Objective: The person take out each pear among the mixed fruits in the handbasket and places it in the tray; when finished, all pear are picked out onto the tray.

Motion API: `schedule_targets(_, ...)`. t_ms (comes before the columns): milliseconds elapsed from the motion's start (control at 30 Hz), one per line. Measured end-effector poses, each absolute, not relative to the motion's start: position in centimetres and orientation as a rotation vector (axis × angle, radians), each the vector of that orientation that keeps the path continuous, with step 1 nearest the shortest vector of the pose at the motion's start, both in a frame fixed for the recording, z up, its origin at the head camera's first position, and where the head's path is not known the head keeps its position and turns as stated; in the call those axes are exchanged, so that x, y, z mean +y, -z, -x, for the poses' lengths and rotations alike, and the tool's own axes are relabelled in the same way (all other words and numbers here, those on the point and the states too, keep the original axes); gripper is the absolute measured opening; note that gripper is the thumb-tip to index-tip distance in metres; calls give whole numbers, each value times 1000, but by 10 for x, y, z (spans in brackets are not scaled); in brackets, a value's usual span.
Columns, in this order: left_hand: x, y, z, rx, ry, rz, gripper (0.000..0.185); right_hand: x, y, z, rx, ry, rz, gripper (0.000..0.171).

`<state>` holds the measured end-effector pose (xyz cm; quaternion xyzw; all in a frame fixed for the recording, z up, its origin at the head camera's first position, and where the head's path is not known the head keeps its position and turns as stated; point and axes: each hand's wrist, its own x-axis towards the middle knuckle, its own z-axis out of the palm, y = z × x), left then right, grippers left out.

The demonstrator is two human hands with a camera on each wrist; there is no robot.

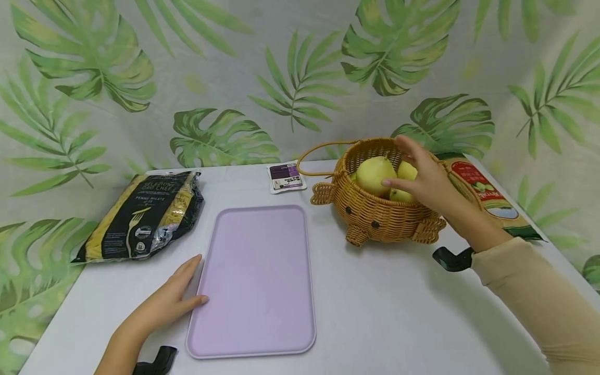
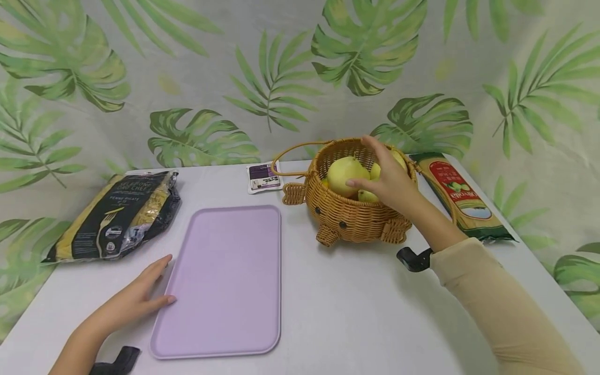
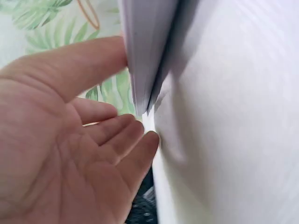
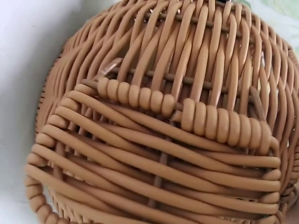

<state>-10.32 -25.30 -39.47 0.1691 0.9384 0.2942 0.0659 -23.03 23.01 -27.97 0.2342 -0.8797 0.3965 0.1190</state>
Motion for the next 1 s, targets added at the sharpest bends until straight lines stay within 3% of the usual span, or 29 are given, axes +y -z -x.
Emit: schedule_targets(1000, -265, 414, 104, 2688, -1195, -506, 70, 237, 277, 262, -2879, -1373, -696, 71)
